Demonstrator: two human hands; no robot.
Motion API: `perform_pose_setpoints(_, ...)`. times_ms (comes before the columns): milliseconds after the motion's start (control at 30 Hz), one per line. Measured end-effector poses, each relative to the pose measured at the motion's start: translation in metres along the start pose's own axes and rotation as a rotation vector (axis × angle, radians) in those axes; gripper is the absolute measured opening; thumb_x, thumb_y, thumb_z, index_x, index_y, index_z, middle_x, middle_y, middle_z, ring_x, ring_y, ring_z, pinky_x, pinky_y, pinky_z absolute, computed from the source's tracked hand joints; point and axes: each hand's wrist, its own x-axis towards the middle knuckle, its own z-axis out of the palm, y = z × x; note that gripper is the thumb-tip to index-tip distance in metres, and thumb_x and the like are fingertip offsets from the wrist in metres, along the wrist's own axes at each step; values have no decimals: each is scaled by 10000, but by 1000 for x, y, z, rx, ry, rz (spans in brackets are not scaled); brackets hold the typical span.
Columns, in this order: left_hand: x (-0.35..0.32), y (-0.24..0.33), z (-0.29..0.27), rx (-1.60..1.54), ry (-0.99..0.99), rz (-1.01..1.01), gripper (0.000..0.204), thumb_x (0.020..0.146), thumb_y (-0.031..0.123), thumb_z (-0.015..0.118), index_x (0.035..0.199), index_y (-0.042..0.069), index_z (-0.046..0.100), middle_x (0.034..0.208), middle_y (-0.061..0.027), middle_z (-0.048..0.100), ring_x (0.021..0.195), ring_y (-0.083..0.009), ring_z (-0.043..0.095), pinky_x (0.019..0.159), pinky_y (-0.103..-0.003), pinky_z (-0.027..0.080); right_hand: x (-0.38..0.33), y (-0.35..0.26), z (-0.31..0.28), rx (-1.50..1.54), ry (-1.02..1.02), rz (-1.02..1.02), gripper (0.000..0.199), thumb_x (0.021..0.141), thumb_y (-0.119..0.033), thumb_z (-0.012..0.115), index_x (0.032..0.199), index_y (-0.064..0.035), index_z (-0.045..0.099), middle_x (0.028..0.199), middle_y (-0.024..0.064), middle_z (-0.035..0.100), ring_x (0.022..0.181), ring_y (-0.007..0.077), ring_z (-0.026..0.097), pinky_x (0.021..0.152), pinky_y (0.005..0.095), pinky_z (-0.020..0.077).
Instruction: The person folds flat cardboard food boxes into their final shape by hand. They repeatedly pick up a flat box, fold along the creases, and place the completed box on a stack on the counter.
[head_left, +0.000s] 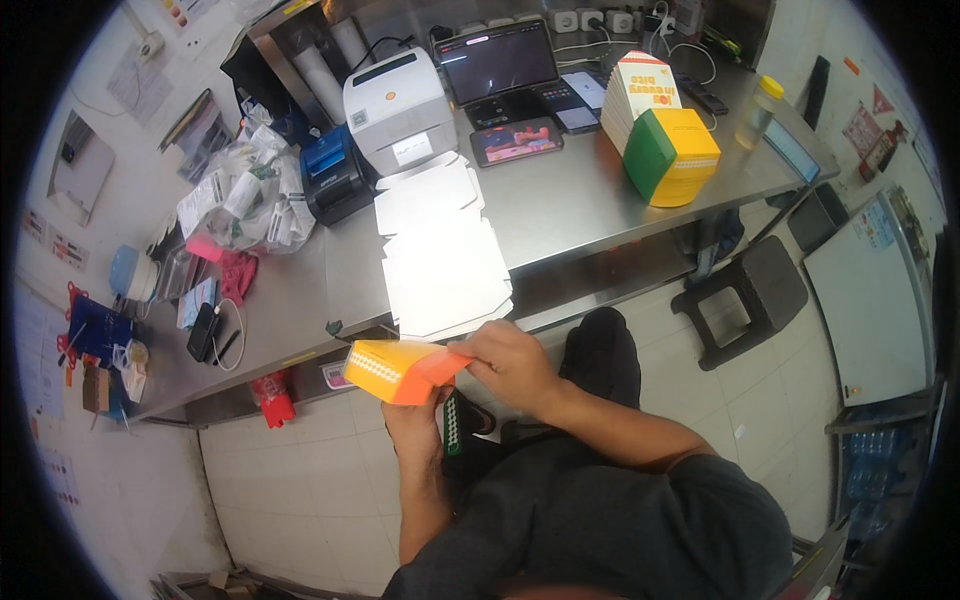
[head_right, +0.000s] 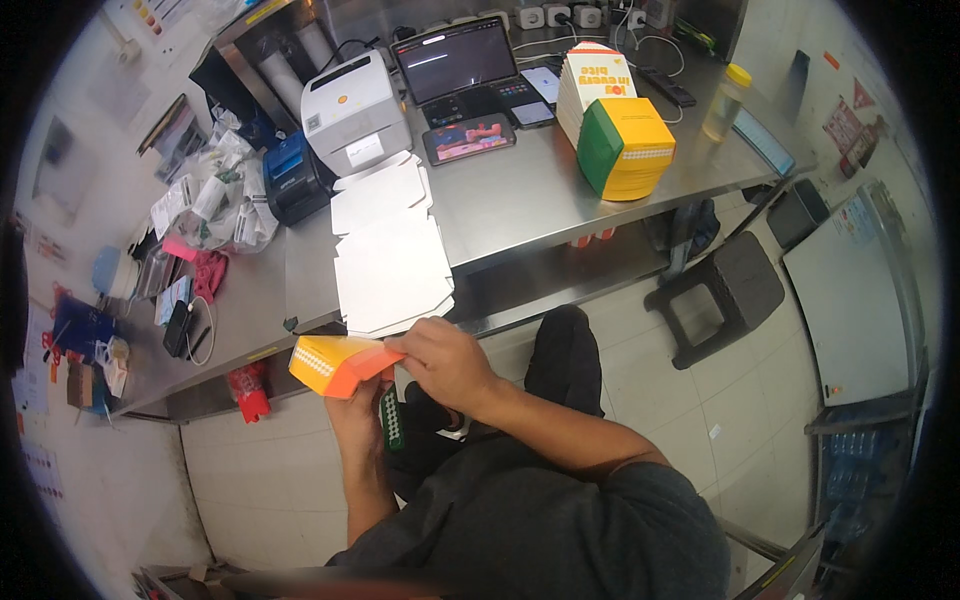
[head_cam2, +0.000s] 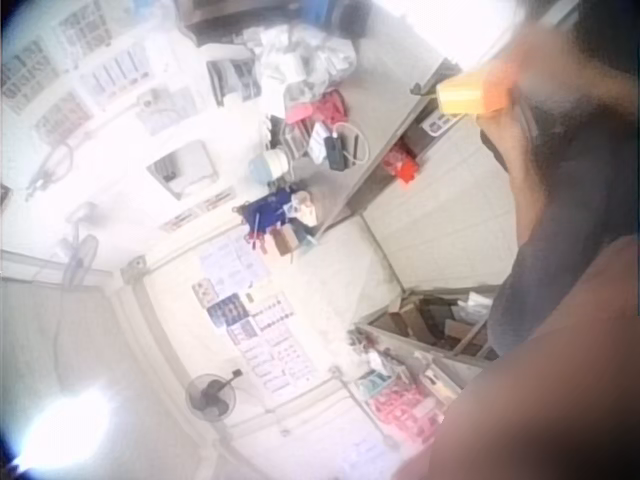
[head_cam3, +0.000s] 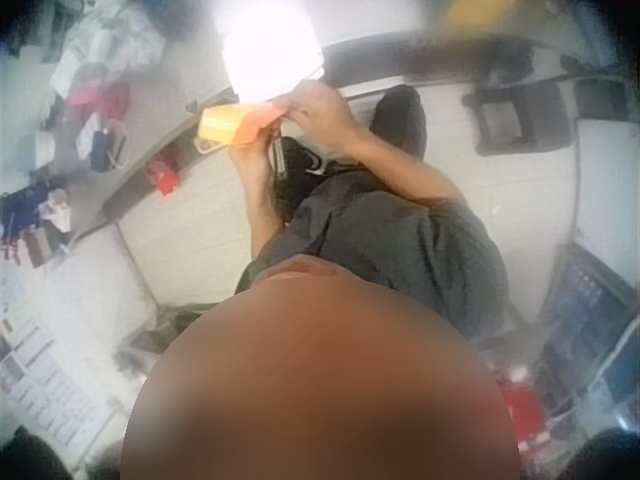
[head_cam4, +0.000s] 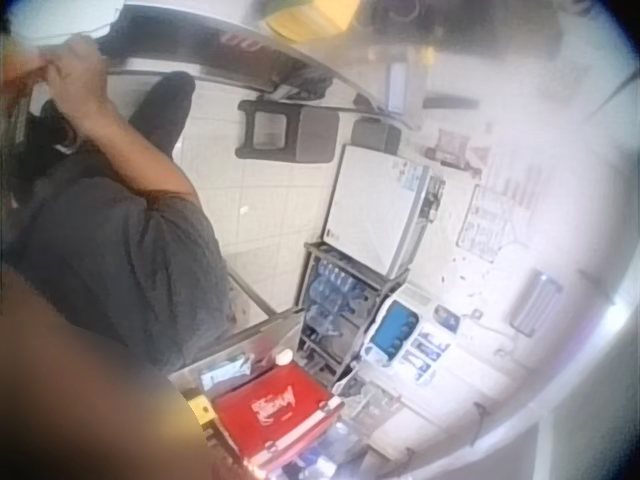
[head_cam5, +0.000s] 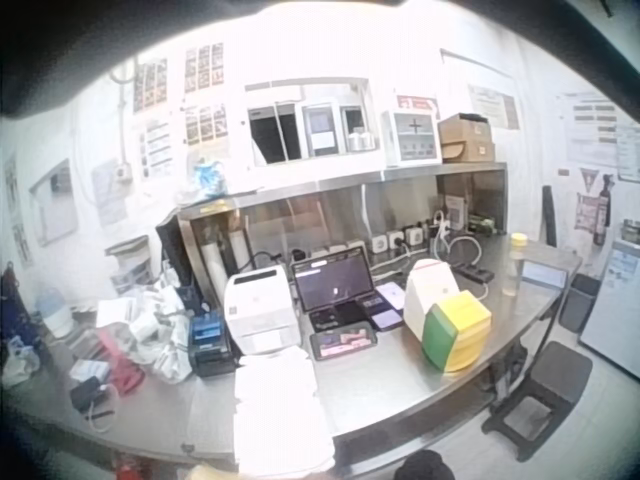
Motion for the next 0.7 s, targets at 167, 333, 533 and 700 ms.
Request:
perform_pose_setpoints(167, -2, -2, -12, -103, -28, -89, 175, 1042, 148, 725, 1074, -23, 705, 944, -74, 751, 783, -101, 684, 690, -242, 538, 1, -11, 3, 60, -90, -27, 111, 890, -87, 747, 966, -22, 698, 927, 103, 679, 892, 328, 662, 782, 430, 559)
perform_pose_setpoints(333, -10, -19, -4, -182, 35, 8, 157, 1029, 87, 727, 1118, -39, 697, 1019, -97, 756, 864, -116, 700, 785, -244, 550, 9, -14, 0, 140, -150, -69, 112, 909, -73, 724, 963, 6, 665, 980, 142, 667, 909, 352, 656, 802, 436, 553)
perform_pose_setpoints(533, -16, -32, 1, -21, 25, 109, 175, 1025, 55, 719, 1162, -50, 692, 1086, -102, 749, 971, -132, 697, 872, -266, 549, 10, -15, 0, 140, -186, 18, 116, 912, -92, 676, 947, 12, 640, 929, 162, 632, 905, 372, 644, 807, 452, 545)
perform_pose_setpoints(700, -15, -40, 1, 412, 32, 285, 149, 1015, 40, 711, 1141, -37, 725, 1063, -89, 750, 978, -151, 691, 892, -284, 545, 9, -10, 4, 168, -226, 188, 131, 931, -111, 655, 961, 17, 654, 932, 185, 658, 901, 387, 667, 810, 460, 553)
